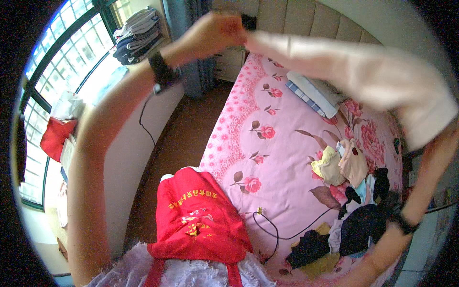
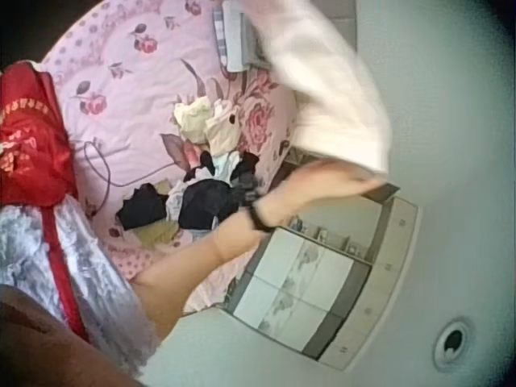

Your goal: Folding a pair of light pink pants on a bed.

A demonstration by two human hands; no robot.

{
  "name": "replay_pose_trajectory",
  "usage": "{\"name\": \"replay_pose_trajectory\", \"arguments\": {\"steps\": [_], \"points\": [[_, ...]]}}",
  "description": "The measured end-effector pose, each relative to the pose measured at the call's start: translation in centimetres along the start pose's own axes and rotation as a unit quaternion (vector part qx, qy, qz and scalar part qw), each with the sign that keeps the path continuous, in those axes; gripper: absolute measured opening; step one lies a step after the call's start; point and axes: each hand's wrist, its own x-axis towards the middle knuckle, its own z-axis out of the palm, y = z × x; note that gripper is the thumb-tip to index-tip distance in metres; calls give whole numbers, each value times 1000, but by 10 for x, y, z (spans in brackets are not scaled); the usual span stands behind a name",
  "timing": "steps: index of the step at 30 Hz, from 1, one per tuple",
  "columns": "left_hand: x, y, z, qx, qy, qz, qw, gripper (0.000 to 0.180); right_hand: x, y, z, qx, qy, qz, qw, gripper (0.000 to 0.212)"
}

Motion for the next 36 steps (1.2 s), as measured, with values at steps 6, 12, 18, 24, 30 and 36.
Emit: {"name": "replay_pose_trajectory", "arguments": {"steps": [6, 12, 18, 24, 30, 36], "points": [[-176, -9, 147, -121, -81, -78, 986, 8, -257, 76, -29, -117, -33, 205, 971, 15], [-319, -8, 249, -140, -140, -150, 969, 9, -406, 82, -25, -72, -173, 403, 896, 24], [-328, 17, 252, -124, -178, -146, 965, 9, -430, 103, -68, -110, -208, 406, 883, 24], [-322, 29, 254, -93, -221, -116, 964, 7, -421, 98, -69, -87, -292, 467, 830, 34], [-346, 11, 269, -14, -316, -109, 942, 9, -497, 119, -65, -118, -394, 464, 785, 40], [-340, 25, 266, 23, -310, -80, 947, 19, -502, 122, -70, -109, -368, 486, 786, 39]]}}
